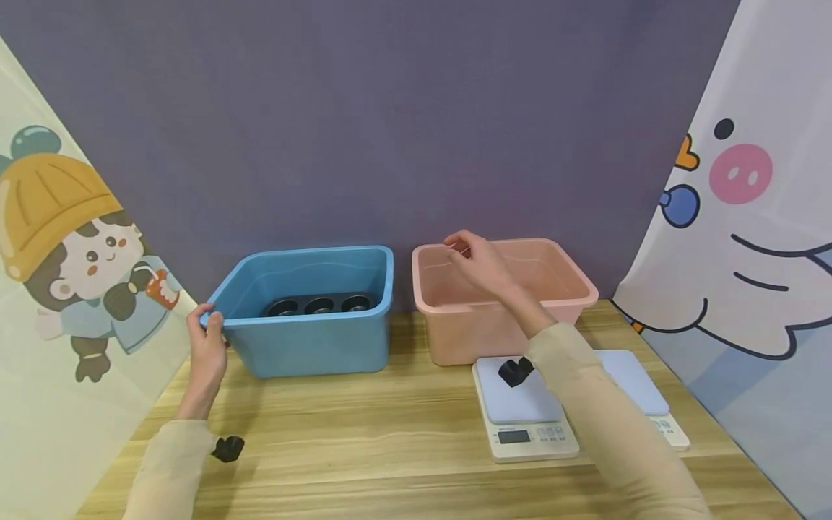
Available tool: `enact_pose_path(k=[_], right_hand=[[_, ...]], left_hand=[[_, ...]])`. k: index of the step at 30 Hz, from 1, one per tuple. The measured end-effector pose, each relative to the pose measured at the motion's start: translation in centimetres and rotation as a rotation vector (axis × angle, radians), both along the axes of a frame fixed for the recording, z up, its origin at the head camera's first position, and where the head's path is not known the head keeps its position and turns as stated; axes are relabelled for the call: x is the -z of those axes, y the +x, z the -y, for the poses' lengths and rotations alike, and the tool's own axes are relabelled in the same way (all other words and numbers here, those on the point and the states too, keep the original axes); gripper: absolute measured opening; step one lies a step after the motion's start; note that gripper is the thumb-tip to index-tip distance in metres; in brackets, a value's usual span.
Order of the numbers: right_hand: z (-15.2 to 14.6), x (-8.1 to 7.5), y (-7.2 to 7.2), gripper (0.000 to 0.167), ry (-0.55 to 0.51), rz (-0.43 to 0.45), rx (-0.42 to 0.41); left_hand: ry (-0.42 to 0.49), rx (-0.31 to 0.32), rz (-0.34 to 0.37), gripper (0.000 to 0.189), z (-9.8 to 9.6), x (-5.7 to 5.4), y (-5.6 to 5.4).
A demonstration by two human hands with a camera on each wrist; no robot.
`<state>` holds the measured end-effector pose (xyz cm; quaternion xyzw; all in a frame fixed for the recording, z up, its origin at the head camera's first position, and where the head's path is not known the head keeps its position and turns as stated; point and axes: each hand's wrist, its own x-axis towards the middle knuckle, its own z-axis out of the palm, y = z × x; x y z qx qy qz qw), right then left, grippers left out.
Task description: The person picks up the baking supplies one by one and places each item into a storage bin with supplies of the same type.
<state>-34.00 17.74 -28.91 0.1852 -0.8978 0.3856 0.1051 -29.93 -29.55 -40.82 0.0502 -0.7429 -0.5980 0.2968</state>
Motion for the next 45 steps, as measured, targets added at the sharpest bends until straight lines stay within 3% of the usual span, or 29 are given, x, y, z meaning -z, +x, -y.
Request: enact_pose_path(k=[9, 15, 21, 35, 45], right_hand=[[-3.5, 1.2, 0.5, 0.036, 0.006, -0.006, 0.022], [-5.5, 1.3, 1.2, 0.039, -0.002, -0.037, 0.014], [-7.5, 1.5, 1.8, 0.043, 0.049, -0.092, 0.078], [-11.8, 2.3, 2.8, 0.055, 0.075, -0.043, 0.207], [-14.3, 3.3, 3.7, 0.054, 0.109, -0.078, 0.266]], left_hand=[[0.006, 0.010, 0.004, 0.044, -0.2, 0.2, 0.2], [-0.001, 0.012, 0.027, 0.046, -0.3, -0.3, 0.4], [0.008, 0.000, 0.022, 0.047, -0.3, 0.2, 0.1], [-0.016, -0.011, 0.021, 0.046, -0.5, -0.2, 0.0], [-0.026, -0.021, 0.019, 0.046, -0.3, -0.1, 0.0]])
